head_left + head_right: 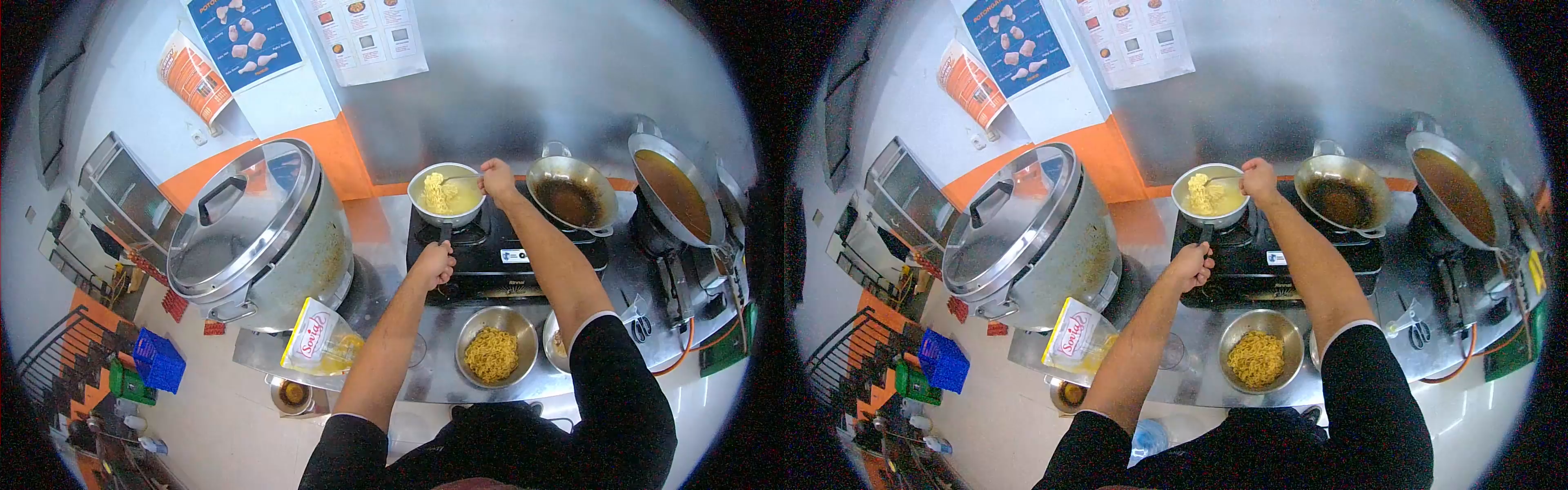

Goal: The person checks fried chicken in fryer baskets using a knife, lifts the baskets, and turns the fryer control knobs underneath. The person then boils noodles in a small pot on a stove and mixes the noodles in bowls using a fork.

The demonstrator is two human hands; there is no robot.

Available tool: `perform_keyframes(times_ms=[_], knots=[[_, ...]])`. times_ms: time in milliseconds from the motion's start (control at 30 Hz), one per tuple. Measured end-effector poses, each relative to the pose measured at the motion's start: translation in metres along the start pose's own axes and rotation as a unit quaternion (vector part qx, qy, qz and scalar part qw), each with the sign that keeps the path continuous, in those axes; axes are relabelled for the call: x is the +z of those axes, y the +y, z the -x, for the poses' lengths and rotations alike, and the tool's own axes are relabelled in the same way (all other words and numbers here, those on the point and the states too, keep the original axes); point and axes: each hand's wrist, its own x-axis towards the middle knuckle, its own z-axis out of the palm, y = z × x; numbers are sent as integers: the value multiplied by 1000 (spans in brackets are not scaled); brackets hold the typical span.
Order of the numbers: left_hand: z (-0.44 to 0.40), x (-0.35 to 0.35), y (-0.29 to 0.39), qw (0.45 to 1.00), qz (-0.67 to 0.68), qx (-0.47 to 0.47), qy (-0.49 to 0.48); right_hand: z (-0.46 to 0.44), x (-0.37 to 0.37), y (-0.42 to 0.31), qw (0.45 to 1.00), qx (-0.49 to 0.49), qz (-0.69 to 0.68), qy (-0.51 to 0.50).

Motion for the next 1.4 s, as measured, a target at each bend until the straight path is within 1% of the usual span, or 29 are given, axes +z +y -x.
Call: perform_keyframes(times_ms=[33,67,167,267,367,467,567,667,700,733,767,867,967,1067,1100,1133,1167,1267,1367,1400], knots=[[0,0,0,1000,-2,4,0,3,-3,-5,993,-84,80,13],[-1,-1,-1,1000,-4,7,0,5,-5,-11,973,-167,159,25],[1,0,0,1000,-11,13,0,13,-6,-39,910,-351,220,-9],[3,2,1,1000,-7,15,11,22,-4,-57,870,-380,312,-48],[4,2,2,1000,-13,14,12,19,-2,-46,835,-385,386,-74],[0,-1,0,1000,0,5,2,10,-6,-28,842,-348,400,-101],[2,1,2,1000,0,1,12,3,-15,-18,870,-327,359,-90],[8,5,3,1000,-13,6,25,-12,-10,10,916,-267,286,-86],[8,5,3,1000,-10,5,21,-9,-10,8,953,-174,223,-107],[6,4,3,1000,-8,4,17,0,-6,3,976,-79,156,-128],[4,3,3,1000,-7,4,14,7,-4,-3,985,16,87,-146],[1,1,1,1000,-8,9,12,22,-6,-17,985,83,-68,-138],[1,1,2,1000,-1,5,15,6,-3,-11,976,82,-144,-141],[3,2,3,1000,-4,6,16,10,8,-22,992,-8,-64,-109],[4,3,3,1000,-8,2,14,12,10,-24,987,-143,32,-67],[5,3,4,1000,-11,-2,12,15,12,-26,953,-274,127,-23],[6,4,5,1000,-15,-5,11,18,15,-28,891,-397,218,22],[8,6,7,999,-24,-5,23,35,23,-50,917,-333,215,-45],[5,4,4,1000,-14,2,22,38,30,-42,903,-331,259,-87],[7,5,5,1000,-15,2,20,38,31,-40,902,-313,283,-85]])
